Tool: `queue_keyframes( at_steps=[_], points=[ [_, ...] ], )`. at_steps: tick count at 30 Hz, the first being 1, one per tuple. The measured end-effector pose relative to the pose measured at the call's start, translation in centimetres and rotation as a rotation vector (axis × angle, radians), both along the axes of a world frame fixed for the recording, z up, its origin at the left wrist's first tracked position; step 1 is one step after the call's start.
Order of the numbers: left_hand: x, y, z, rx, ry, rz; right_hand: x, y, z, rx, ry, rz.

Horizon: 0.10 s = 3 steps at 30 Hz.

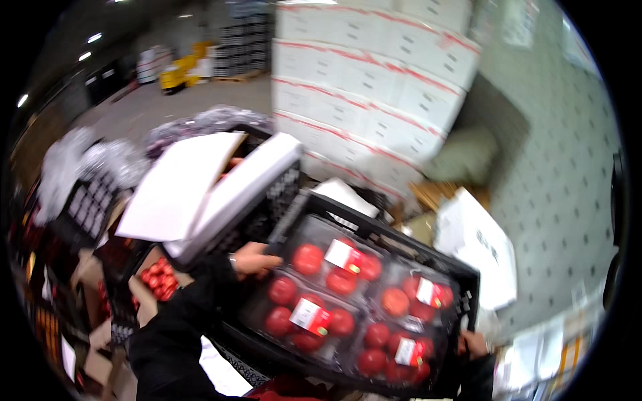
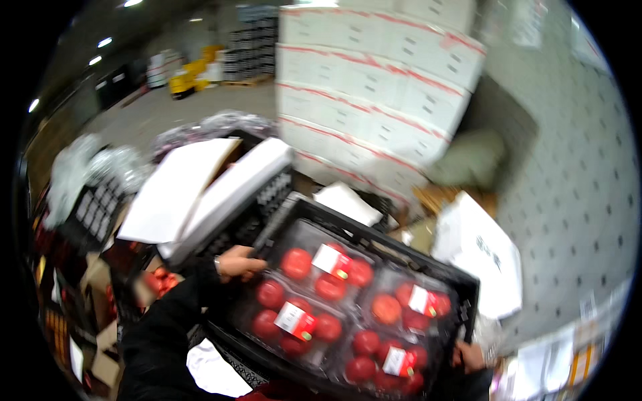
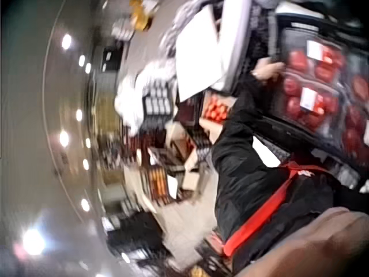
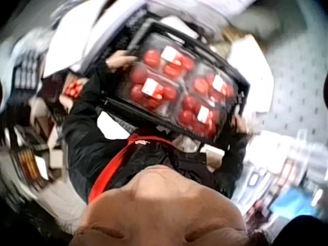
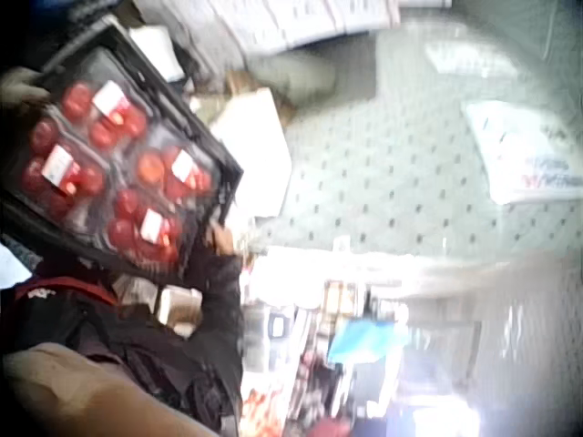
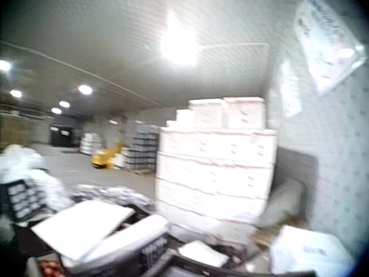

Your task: The person selects red tomatoes from a bulk display, places them into clear plastic containers, weighs the containers on a digital scale, and stacks the filled containers into a black crate. The process is repeated multiple times throughout the clip.

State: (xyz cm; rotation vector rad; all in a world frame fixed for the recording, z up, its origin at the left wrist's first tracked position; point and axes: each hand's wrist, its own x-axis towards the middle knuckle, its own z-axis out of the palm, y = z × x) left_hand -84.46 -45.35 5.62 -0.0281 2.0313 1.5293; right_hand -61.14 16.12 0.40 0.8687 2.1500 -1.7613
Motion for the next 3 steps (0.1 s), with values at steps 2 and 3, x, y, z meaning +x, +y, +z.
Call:
queue_keyframes(
  at_steps=[2,3],
  points=[
    [1.5,0.1,0.8,0.124,0.106,-0.061,1.7,5.3,-3.9,-0.023,0.028,-0.097],
    [3.3,-0.3,2.6,0.143,0.116,-0.021,-3.4,4.7,-4.2,-0.031,0.011,0.022]
  ],
)
